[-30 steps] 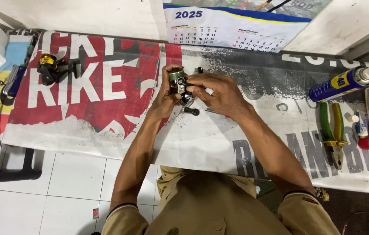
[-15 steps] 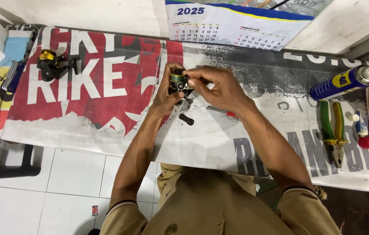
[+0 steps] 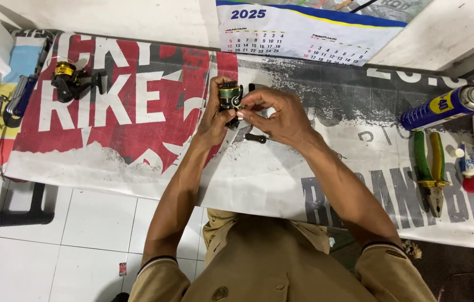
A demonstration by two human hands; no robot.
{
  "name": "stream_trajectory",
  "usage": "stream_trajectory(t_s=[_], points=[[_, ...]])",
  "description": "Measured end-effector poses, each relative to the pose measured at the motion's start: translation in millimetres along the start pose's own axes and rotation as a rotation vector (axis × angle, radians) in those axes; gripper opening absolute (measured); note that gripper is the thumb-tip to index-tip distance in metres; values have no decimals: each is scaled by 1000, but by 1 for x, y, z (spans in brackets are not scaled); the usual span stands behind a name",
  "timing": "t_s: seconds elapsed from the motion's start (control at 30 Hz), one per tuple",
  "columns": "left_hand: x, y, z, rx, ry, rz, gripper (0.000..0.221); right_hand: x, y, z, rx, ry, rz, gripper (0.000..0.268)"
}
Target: Disassembling a fishing reel by removing screws and separating the spool and handle from the body.
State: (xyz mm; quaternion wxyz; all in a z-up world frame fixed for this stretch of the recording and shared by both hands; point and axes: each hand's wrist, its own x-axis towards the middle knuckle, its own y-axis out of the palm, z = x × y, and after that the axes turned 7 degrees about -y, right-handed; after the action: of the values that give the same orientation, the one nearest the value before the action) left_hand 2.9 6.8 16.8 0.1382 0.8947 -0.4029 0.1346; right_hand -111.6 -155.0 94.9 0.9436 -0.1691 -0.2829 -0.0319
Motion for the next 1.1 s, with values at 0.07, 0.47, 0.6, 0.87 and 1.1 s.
stream_trajectory(t_s=[0.07, 0.47, 0.6, 0.87, 1.1], points=[[3, 0, -3, 26, 8, 1, 60, 4, -2, 5, -17, -22, 15, 22], [4, 2, 8, 67, -5, 6, 60, 9, -9, 13, -356, -231, 111, 8], [2, 4, 1, 79, 19, -5, 58, 10, -11, 15, -396, -276, 48, 7], [-9, 17, -9, -172, -112, 73, 66, 6, -17, -7, -327, -258, -65, 13], [-7, -7, 40, -550, -172, 301, 48, 1, -40, -8, -466, -121, -81, 13]])
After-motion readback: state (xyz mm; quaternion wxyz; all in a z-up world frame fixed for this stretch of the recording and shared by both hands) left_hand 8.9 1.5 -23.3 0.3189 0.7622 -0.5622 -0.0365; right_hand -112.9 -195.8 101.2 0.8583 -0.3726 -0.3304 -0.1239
